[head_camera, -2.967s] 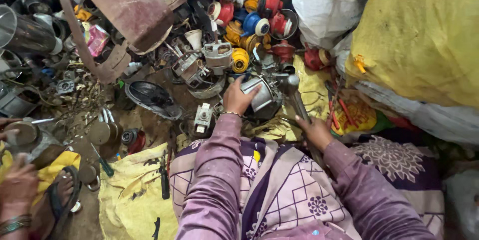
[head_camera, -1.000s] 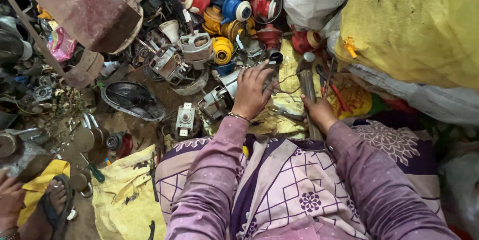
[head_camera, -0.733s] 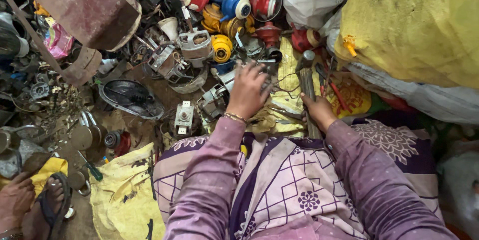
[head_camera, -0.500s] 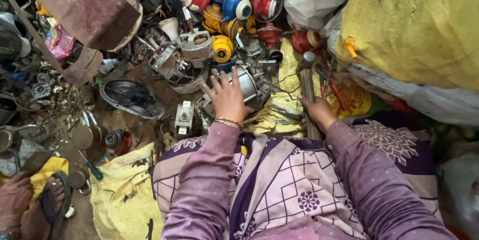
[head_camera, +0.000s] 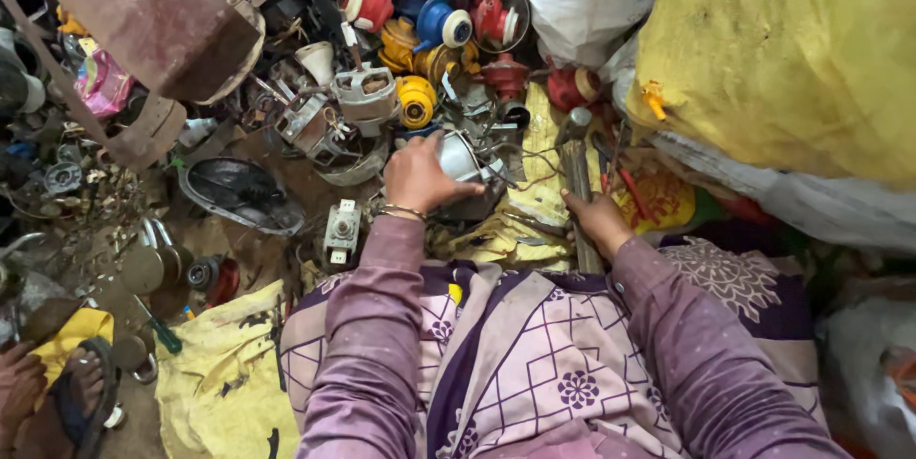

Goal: The person sits on the floor and uses a hammer and screwdriver to disassemble and adjust a small electric motor. They repeatedly strike the motor housing and pry internal components while surrounded by other motor parts and tools.

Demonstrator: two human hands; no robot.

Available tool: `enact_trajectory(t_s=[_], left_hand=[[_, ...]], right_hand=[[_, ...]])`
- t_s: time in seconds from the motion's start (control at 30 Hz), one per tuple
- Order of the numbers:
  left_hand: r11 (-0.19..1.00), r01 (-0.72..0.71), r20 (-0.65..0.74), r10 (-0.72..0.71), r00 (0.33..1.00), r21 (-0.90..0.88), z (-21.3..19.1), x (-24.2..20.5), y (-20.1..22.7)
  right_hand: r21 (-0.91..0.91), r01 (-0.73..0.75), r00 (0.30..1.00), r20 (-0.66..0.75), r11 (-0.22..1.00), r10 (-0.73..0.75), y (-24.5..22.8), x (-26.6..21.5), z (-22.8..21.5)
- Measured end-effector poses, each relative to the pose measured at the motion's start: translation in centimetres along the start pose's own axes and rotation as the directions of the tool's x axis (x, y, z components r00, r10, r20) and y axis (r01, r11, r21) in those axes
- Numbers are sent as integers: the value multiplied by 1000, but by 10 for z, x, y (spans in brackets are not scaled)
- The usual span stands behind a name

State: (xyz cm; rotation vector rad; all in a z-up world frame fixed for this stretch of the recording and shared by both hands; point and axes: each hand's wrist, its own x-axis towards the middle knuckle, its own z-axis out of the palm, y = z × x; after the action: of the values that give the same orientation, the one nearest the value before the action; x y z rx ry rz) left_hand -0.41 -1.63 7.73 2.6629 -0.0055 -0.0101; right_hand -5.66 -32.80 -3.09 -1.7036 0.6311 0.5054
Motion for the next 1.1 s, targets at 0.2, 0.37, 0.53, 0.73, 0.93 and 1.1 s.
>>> enact_trajectory(t_s=[0.2, 0.37, 0.53, 0.73, 0.93, 1.1], left_hand=[[997, 73, -292, -78, 953, -29, -37, 12, -38], [984, -103, 13, 102, 995, 146, -3, -20, 10], [992, -99, 0, 99, 995, 78, 3, -17, 19], [989, -145, -161, 137, 977, -41, -3, -6, 12], [978, 53, 32, -48, 998, -201, -4, 4, -3], [995, -83, -1, 83, 997, -48, 8, 2, -10]], right_hand=[[4, 38, 999, 9, 999, -38, 8, 5, 6], [-44, -1, 998, -67, 999, -2, 11, 6, 4], [-14, 58, 998, -34, 998, -58, 12, 10, 3], [-132, 126, 990, -53, 983, -134, 19, 17, 1], [3, 20, 1000, -1, 1000, -20, 16, 9, 4], [-61, 48, 999, 25, 997, -46, 10, 7, -3]])
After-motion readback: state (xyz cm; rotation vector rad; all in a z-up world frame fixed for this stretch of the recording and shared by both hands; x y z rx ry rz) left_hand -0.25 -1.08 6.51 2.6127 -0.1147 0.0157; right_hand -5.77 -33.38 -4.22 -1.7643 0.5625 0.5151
